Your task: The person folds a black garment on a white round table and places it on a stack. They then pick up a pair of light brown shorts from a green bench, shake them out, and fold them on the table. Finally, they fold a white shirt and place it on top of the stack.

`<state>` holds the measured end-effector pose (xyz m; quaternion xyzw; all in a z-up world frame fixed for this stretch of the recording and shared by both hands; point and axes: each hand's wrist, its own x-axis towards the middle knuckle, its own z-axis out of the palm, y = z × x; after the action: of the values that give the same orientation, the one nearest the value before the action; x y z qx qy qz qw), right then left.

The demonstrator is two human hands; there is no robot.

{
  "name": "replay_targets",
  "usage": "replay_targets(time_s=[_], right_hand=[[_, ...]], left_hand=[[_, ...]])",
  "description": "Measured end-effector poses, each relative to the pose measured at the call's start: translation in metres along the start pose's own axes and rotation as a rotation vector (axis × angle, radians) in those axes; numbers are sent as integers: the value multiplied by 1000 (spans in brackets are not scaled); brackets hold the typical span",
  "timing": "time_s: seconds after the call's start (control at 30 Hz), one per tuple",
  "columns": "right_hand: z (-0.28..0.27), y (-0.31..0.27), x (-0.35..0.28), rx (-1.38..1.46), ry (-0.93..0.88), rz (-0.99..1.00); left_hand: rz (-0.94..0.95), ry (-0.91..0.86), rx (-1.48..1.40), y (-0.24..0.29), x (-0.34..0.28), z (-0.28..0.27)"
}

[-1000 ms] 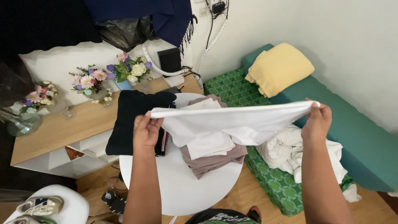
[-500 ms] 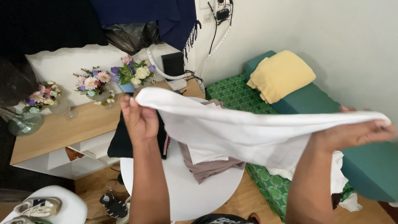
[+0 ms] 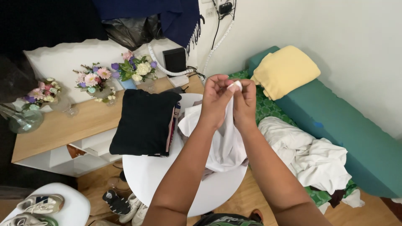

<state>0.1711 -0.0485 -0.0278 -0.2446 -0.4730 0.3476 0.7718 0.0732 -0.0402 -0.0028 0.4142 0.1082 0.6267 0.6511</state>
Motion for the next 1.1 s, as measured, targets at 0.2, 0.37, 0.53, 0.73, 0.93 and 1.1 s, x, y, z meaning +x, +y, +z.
replay_targets(time_s=[0.2, 0.37, 0.53, 0.73, 0.93, 1.1], right_hand=[[-3, -23, -3, -64, -54, 83], [-24, -24, 4, -202, 18, 62], [-32, -34, 10, -192, 124, 55], [-73, -74, 42, -352, 195, -189], [-133, -126, 59, -211, 248, -160], [-129, -160, 51, -112, 59, 103]], left_hand=[[-26, -60, 118, 41, -34, -21], [72, -59, 517, 48, -70, -40], [27, -301, 1298, 50, -93, -11], [-144, -539, 1372, 0, -99, -49], [124, -442, 1104, 72, -50, -41], [226, -322, 1294, 136, -34, -1]])
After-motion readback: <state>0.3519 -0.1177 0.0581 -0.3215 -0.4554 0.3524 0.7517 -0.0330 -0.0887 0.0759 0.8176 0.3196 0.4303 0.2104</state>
